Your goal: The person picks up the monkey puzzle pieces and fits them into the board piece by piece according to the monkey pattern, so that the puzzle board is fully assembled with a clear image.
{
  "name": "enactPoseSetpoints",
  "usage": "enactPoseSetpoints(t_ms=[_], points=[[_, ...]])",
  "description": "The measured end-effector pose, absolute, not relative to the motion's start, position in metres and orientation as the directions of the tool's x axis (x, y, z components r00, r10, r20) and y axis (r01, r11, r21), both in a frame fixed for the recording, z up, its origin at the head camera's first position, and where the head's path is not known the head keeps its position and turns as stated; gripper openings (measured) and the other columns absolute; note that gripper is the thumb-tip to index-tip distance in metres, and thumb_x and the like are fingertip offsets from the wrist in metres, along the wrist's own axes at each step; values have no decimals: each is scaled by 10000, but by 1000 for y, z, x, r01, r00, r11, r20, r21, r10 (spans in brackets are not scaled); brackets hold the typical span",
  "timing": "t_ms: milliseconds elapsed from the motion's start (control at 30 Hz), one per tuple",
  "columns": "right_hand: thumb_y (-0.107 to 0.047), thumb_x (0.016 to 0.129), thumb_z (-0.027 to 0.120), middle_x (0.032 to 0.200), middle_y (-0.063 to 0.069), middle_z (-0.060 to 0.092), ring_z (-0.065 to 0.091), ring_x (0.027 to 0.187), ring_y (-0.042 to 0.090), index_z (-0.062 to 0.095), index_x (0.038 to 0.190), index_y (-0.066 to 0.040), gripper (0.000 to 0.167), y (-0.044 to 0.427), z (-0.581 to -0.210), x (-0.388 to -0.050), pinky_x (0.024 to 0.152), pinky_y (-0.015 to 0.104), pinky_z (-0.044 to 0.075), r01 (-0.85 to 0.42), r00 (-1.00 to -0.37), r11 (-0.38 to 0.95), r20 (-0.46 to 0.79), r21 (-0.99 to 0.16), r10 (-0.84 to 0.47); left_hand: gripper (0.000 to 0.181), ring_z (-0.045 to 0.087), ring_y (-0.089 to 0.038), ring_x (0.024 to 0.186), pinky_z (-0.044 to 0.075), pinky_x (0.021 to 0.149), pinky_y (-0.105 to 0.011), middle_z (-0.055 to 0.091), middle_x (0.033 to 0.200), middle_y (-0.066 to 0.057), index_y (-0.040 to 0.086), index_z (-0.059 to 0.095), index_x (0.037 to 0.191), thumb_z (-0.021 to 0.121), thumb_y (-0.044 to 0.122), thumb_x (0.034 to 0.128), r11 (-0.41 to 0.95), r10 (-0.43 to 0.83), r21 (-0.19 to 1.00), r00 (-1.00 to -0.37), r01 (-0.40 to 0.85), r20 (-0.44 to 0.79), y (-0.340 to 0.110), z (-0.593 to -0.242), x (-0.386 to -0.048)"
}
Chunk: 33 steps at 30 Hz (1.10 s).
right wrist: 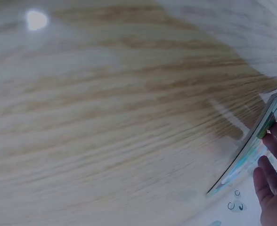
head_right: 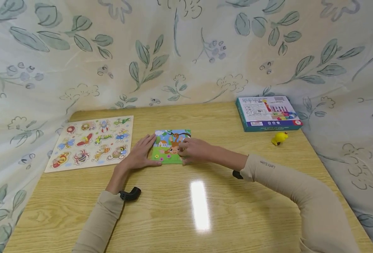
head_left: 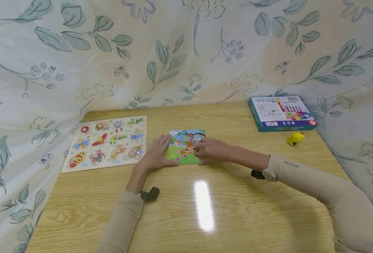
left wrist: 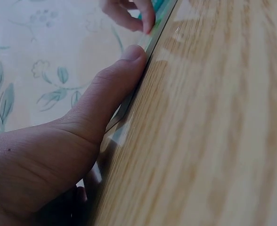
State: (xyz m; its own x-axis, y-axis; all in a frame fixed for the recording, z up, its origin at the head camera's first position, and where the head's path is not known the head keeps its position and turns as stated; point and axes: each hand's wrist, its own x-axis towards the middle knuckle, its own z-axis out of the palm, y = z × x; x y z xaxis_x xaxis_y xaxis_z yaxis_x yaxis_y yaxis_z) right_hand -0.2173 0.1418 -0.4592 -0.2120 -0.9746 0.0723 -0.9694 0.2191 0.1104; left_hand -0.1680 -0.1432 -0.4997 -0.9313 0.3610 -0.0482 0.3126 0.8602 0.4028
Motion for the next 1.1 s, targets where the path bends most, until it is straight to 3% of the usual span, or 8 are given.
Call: enactPoseSetpoints(t_ms=[133,333,633,867,967,1100], points=[[-334,887,687,1108,17,677,621,995,201,716,1159,-116,350,144,-463,-213,867,301,545,-969,-211,222,99,112,-972,1158,34,-323,1529,66,1250,-512,59,1658,-62,89,96,1567,687,668,757,863,359,400,-932,309,-53,-144,-500,-166],[-171,917,668,1037,50,688,638,909,177,726,1104,-71,220,144,-467,-213,764,250,558,-978,-205,210,188,2,-960,1162,54,-339,1525,88,1247,-517,74,1655,-77,75,113,1564,673,691,753,873,357,374,-933,314,-49,-143,-497,-165],[-146,900,680,1058,80,707,665,991,197,726,1058,-52,189,146,-466,-216,830,270,579,-969,-239,224,165,-106,-957,1177,94,-347,1519,114,1252,-476,118,1645,-102,44,157,1552,641,743,738,892,350,329,-934,309,-71,-139,-489,-163],[-131,904,673,1051,87,685,645,981,203,722,1021,-55,148,147,-466,-220,810,264,575,-959,-268,247,171,-138,-948,1164,32,-308,1531,99,1257,-452,91,1650,-106,47,162,1552,588,777,752,910,328,295,-941,291,-85,-135,-482,-164],[-158,917,665,1096,99,671,634,1014,221,716,1067,-54,190,144,-464,-221,831,292,575,-944,-311,286,154,-165,-938,1110,-7,-303,1533,86,1256,-478,47,1656,-90,81,176,1556,575,761,776,907,329,302,-942,294,-72,-140,-477,-162],[-208,936,645,1196,125,634,604,1100,265,674,1180,-45,295,139,-455,-225,894,368,560,-888,-443,411,142,-206,-885,948,7,-360,1524,93,1240,-547,36,1655,-103,129,195,1559,509,697,868,884,421,239,-906,402,-34,-151,-467,-166]])
